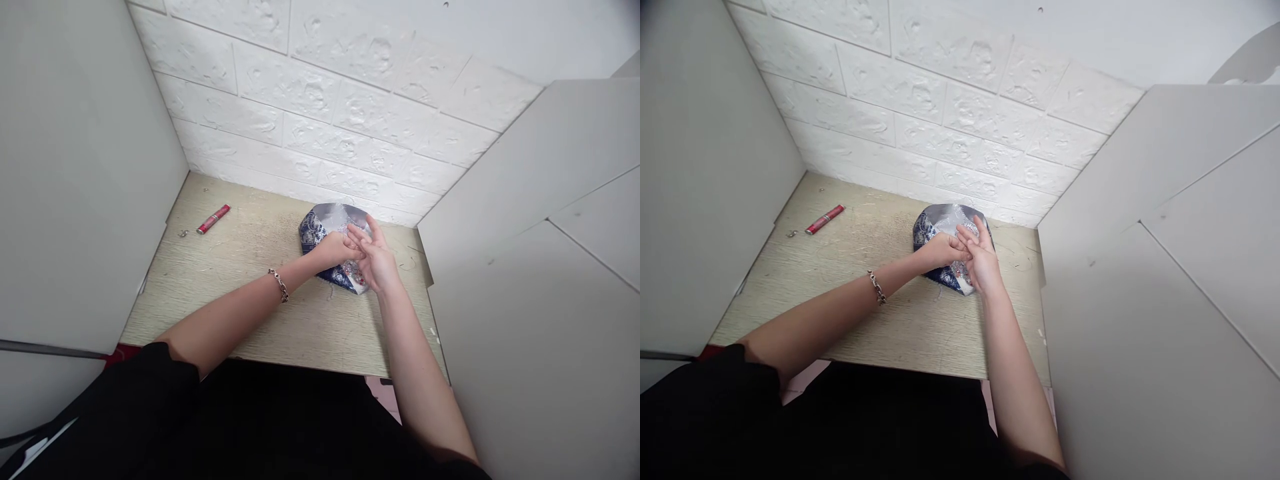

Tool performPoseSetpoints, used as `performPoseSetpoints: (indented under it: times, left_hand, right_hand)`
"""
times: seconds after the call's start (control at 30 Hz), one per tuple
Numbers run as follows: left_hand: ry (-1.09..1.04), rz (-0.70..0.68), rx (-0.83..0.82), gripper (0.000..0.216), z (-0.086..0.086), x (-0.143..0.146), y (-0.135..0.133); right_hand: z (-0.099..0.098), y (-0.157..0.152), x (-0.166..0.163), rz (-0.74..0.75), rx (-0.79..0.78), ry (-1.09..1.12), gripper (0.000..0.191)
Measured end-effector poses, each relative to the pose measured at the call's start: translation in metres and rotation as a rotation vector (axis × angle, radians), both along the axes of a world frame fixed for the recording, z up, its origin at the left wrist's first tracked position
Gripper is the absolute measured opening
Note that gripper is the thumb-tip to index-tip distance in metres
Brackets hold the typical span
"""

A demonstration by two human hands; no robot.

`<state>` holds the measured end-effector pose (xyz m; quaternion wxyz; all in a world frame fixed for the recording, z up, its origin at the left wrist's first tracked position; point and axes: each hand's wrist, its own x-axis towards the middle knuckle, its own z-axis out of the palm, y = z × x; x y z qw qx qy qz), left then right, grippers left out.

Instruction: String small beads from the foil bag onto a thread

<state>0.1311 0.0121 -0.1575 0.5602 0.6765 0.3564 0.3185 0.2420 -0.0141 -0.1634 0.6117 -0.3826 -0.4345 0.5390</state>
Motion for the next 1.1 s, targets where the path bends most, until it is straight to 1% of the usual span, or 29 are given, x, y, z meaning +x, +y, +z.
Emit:
performPoseSetpoints:
  times: [0.1, 0.23, 0.33, 0.5, 0.6, 0.73, 0.87, 1.0, 1.1]
  left_hand:
    - [0.03, -0.052, -0.01, 0.013, 0.0, -0.002, 0.004]
    - [0.084, -0.159, 0.017, 0.019, -0.002, -0.005, 0.008]
    - [0.083, -0.221, 0.037, 0.022, -0.003, -0.005, 0.008]
    - [0.09, -0.234, 0.033, 0.026, -0.003, -0.005, 0.008]
    - [0.14, -0.207, 0.029, 0.025, -0.001, -0.005, 0.007]
    - [0.183, -0.173, -0.064, 0.023, 0.002, -0.006, 0.006]
    - [0.176, -0.215, -0.131, 0.021, 0.004, -0.01, 0.005]
    - [0.195, -0.268, -0.085, 0.016, 0.003, -0.013, 0.007]
    - [0.188, -0.294, -0.061, 0.015, 0.002, -0.013, 0.008]
  right_hand:
    - [0.001, -0.001, 0.0, 0.023, -0.005, -0.01, 0.056]
    - [0.002, -0.002, 0.0, 0.043, -0.054, -0.007, 0.057]
    - [0.003, -0.003, -0.001, 0.043, -0.066, -0.017, 0.057]
    - [0.008, -0.007, -0.002, 0.067, -0.092, 0.029, 0.054]
    - [0.012, -0.01, -0.001, 0.105, -0.118, 0.026, 0.051]
    - [0.016, -0.014, 0.0, 0.165, -0.128, 0.001, 0.048]
    - [0.019, -0.016, 0.0, 0.191, -0.154, -0.029, 0.046]
    - [0.02, -0.017, -0.001, 0.185, -0.181, -0.036, 0.046]
    - [0.02, -0.017, -0.001, 0.188, -0.171, -0.04, 0.046]
